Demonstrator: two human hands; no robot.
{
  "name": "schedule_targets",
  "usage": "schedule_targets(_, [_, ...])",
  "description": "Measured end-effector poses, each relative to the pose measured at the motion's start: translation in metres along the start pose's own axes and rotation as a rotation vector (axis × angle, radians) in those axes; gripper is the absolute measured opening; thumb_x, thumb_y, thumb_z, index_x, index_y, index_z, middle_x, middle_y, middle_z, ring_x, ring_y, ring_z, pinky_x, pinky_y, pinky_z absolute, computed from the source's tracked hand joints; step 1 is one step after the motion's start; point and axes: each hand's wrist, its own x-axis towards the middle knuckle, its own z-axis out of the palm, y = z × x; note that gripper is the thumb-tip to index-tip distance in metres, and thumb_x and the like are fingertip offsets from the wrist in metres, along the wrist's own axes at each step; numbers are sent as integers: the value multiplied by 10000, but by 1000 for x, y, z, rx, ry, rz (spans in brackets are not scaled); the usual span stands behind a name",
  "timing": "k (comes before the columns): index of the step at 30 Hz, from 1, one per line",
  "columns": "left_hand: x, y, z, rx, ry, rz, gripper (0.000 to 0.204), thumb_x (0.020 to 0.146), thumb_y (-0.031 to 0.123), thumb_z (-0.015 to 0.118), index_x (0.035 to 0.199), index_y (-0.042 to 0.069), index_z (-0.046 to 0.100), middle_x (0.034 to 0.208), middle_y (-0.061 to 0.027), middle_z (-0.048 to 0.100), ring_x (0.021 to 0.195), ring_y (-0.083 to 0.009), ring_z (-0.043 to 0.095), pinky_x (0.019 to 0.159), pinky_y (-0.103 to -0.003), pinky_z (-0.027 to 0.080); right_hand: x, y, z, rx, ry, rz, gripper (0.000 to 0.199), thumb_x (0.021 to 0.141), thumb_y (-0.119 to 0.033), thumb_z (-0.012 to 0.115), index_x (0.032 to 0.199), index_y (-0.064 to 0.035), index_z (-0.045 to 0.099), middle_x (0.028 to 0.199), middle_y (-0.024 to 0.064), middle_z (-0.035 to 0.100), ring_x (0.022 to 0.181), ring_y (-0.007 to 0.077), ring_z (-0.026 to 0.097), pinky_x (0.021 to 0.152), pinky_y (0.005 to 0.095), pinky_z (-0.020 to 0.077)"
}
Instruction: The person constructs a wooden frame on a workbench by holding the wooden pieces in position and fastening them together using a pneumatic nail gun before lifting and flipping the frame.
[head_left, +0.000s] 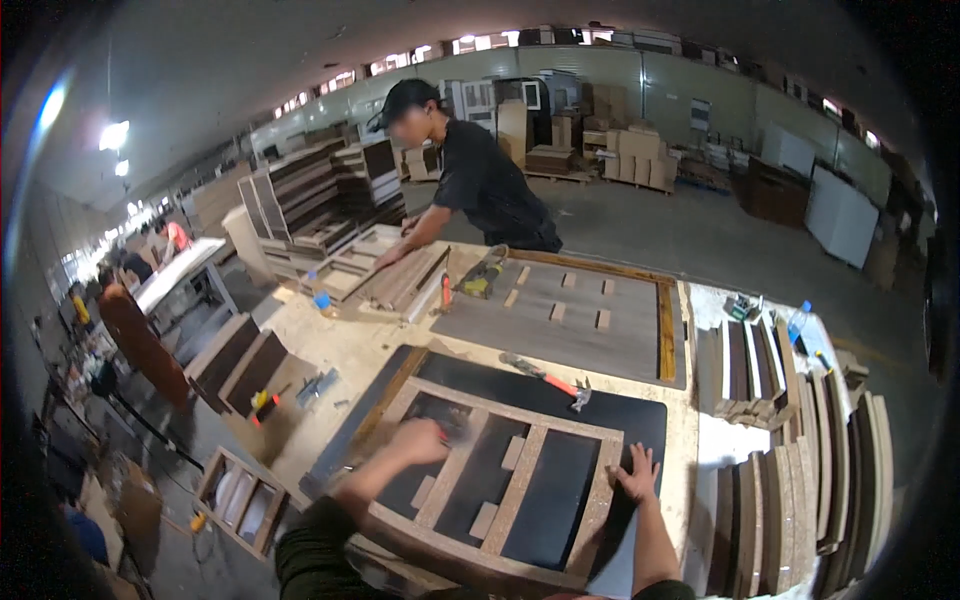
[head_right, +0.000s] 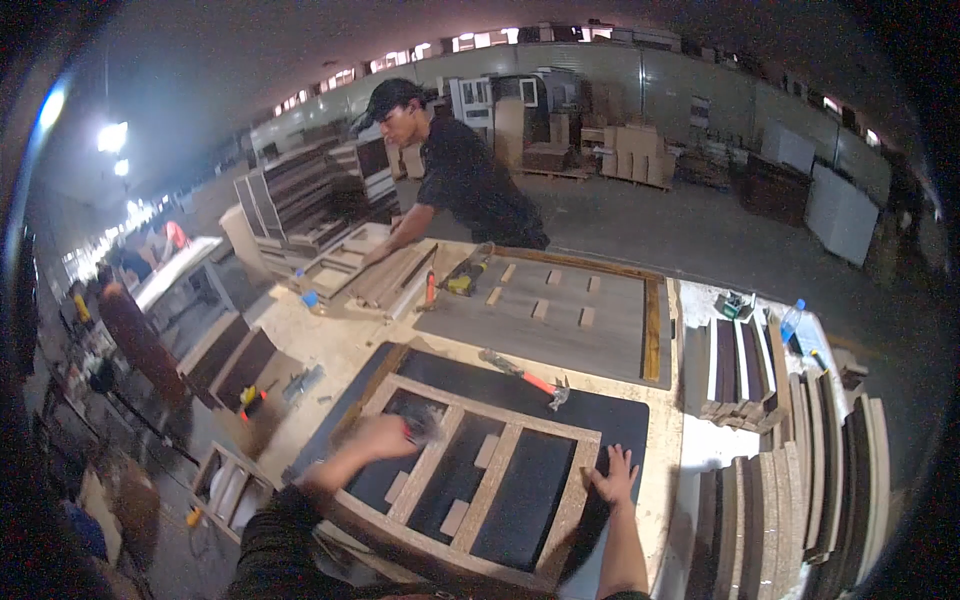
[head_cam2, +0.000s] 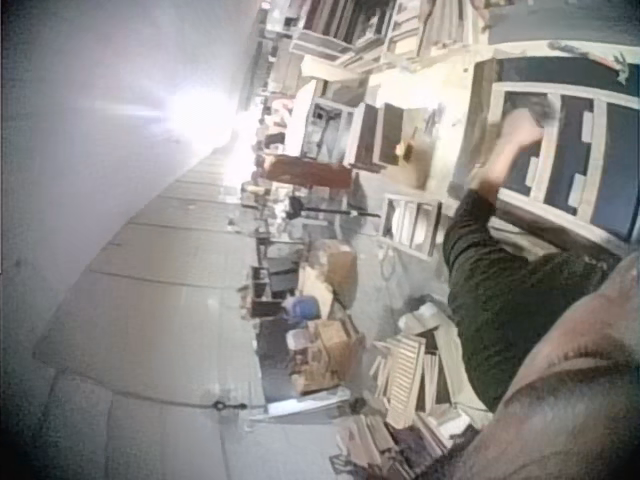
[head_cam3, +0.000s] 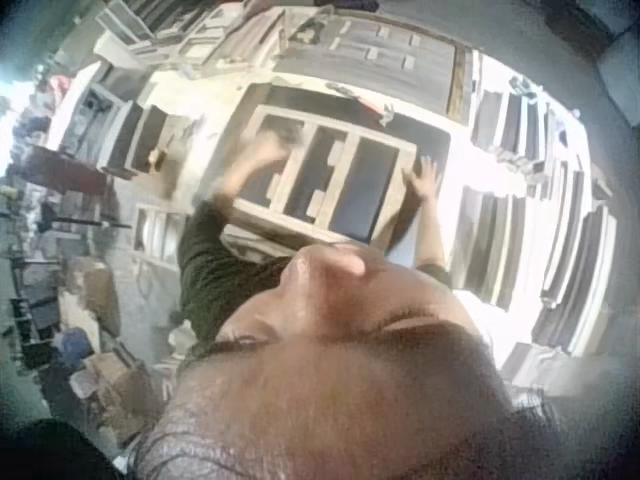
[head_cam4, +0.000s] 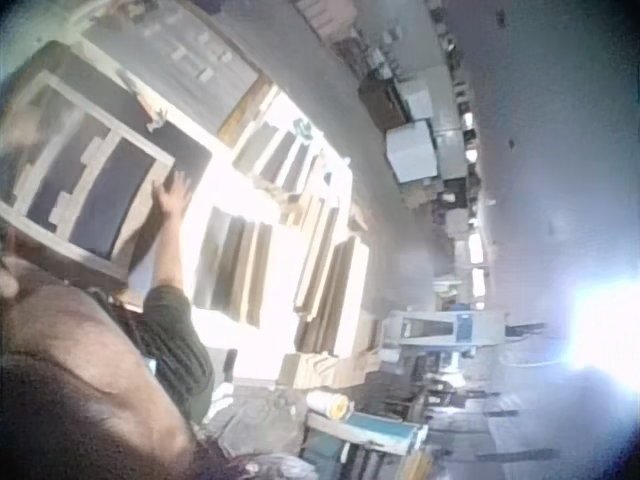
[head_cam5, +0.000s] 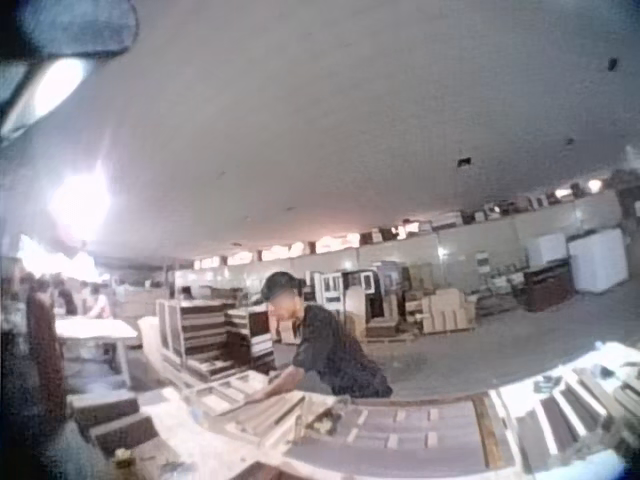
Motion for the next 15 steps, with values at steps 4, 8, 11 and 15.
schedule_targets(4, [0,-150,21,-197,268,-180,364,634,275,699,859,-10,669,858,-249,660,854,-365,657,736,-436,525,-68,-25,0,31,-56,-1,867,751,-520,643,1453,-139,304,1541,99,220,1447,310,65,1119,556,-38])
schedule_targets(8, [8,-243,40,-108,115,-314,449,700,153,609,1110,-26,566,1026,-262,637,972,-371,627,814,-436,506,-111,-21,15,55,-73,79,948,713,-531,676,1470,-146,256,1546,109,201,1447,333,40,1100,591,-67])
schedule_targets(11, [25,-317,94,-53,138,-447,555,772,174,604,1247,-54,431,1048,-261,626,982,-391,619,836,-450,501,-131,-38,20,42,-67,189,993,697,-537,692,1479,-143,223,1539,113,222,1445,336,54,1100,599,-49])
schedule_targets(15, [28,-381,146,14,293,-538,533,834,169,570,1296,-34,400,1122,-230,593,1007,-374,609,845,-458,499,-156,-78,30,-25,-57,316,1047,688,-517,724,1489,-135,170,1530,120,242,1441,333,83,1101,620,15])
